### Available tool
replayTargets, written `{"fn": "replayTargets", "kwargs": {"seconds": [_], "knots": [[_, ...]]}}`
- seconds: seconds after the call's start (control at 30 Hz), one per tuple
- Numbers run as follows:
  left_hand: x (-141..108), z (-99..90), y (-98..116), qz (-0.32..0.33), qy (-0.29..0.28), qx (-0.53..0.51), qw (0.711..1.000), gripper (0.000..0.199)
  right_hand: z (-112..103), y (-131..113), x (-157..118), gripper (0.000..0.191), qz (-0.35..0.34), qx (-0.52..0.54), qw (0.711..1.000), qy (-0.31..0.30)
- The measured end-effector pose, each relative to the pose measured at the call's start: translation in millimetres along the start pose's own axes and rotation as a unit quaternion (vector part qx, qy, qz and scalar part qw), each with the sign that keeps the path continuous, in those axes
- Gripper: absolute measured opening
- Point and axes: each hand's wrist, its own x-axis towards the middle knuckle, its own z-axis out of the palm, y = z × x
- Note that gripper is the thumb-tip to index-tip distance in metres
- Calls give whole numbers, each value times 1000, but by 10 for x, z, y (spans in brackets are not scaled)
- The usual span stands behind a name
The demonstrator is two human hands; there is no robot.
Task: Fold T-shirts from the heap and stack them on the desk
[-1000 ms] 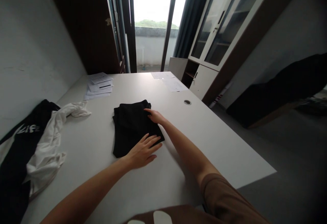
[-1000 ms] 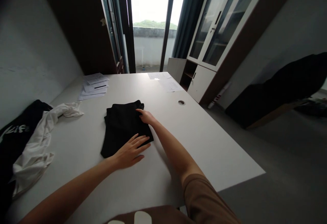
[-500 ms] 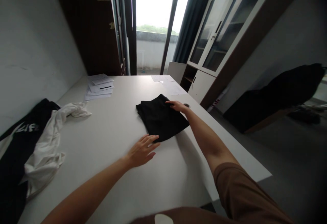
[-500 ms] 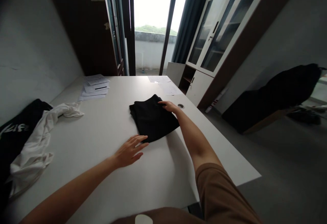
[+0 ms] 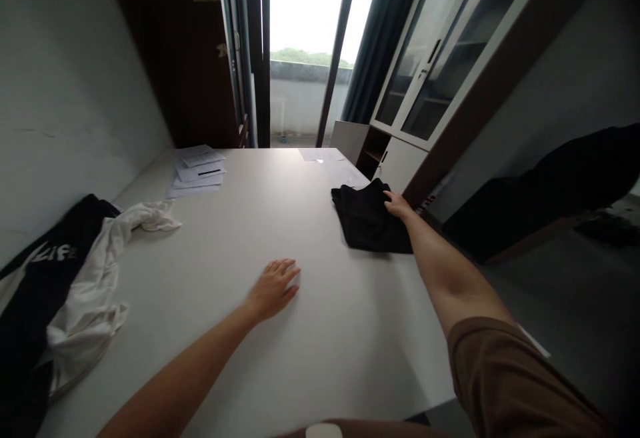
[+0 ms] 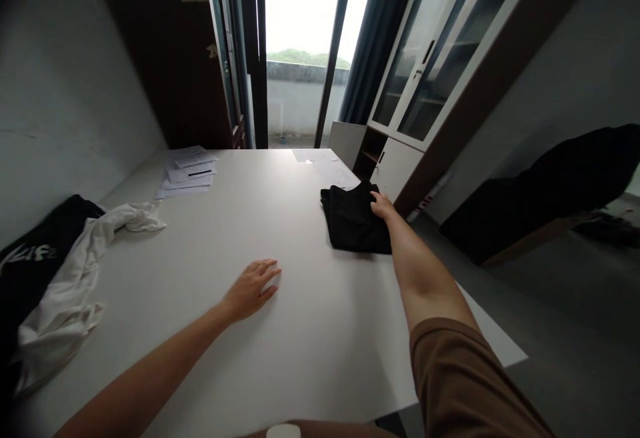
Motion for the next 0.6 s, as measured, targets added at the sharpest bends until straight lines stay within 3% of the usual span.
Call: {"fn": "replayTargets", "kwargs": {"seconds": [0.13, 0.33, 0.43, 0.6], "knots": [[-1, 3, -1, 3, 2, 2, 1000, 42, 357, -491, -392, 49, 46, 14, 998, 43], [-2, 15, -20, 3, -5, 2, 1000, 43, 893, -1295, -1195, 62, -49, 16, 999, 2], [-17, 1, -16, 5, -8, 0, 1000, 44, 998, -1373, -1392, 49, -82, -22, 996, -11], [-45, -71, -133, 5, -9, 3, 1000, 42, 982, -1147, -1368, 51, -124, -78, 989, -16]]}}
